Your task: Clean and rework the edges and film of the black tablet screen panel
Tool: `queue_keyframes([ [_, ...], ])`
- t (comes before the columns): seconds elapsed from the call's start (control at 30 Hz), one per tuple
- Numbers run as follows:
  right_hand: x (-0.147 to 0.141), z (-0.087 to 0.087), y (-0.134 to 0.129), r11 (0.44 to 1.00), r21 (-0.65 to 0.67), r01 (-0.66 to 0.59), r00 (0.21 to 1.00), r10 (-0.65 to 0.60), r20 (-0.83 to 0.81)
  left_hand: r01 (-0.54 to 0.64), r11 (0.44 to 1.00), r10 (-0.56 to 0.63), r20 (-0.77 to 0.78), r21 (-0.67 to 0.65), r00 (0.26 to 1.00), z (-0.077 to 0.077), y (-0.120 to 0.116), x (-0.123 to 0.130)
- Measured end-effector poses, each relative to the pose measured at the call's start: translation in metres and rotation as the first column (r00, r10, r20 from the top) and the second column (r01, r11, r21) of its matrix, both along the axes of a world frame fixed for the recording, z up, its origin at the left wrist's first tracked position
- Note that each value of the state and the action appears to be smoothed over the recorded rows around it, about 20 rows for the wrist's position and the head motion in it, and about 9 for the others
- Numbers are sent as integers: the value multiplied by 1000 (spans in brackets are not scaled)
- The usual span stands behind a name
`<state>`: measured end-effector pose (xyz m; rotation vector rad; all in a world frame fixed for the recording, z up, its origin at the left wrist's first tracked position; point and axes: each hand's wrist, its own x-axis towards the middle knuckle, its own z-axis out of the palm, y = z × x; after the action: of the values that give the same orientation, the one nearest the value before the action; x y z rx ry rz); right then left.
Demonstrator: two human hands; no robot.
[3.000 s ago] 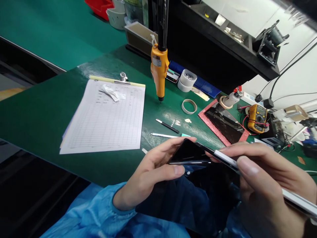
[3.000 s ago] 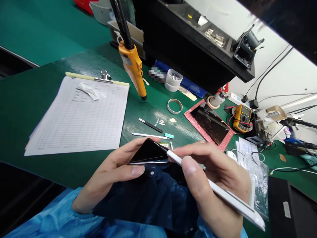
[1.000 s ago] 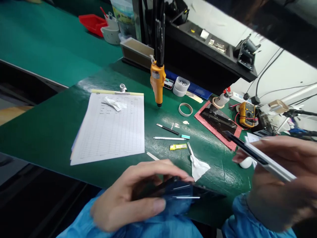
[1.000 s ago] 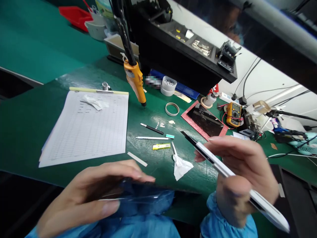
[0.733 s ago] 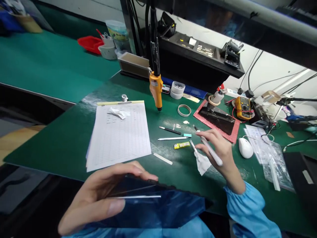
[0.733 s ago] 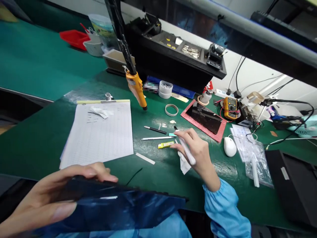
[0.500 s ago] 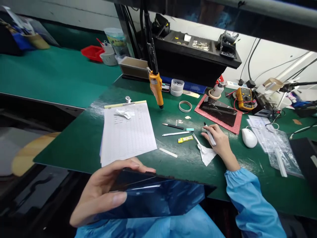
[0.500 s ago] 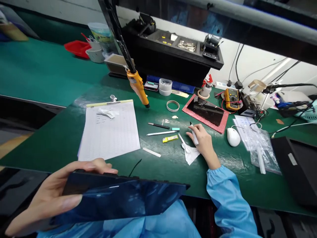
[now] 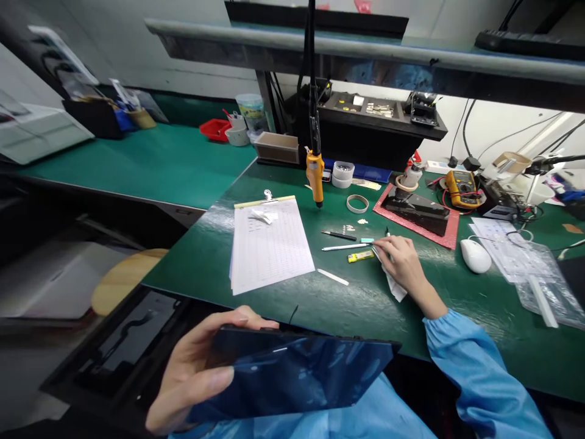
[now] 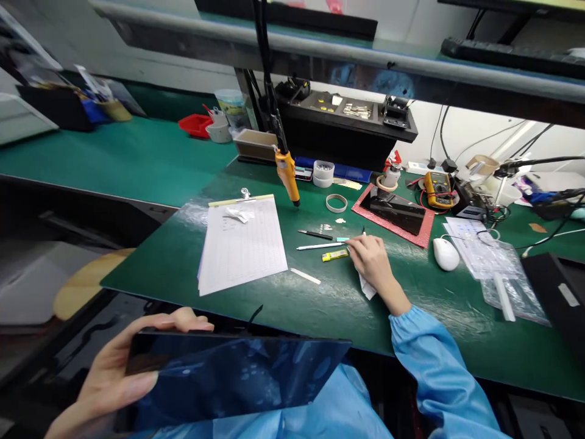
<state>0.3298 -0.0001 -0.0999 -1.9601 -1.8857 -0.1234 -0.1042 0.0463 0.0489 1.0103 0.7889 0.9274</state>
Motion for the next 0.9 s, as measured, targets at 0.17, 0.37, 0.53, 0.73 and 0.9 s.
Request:
queue_keyframes([
  [0.17,-88,-8,20,982,-41,-186,980,183,-75,-104,995,104,31,1,994,-5,0,-5],
  [0.37,-119,-21,44,961,-136,-241,955,210,-209,-383,917,391,59,-113,919,-3,-15,-5],
  [0.53,-104,-20,38,966,-101,-237,920,189,-344,-521,842,524,-19,-138,852,4,-31,-8],
  [0.73,-92,-6,33,983,163,-81,866,150,-476,-537,830,538,-32,-154,842,-1,-28,-3],
  [0.9,-103,56,28,896,435,-90,874,281,-398,-470,869,464,-77,-154,882,-13,-11,16],
])
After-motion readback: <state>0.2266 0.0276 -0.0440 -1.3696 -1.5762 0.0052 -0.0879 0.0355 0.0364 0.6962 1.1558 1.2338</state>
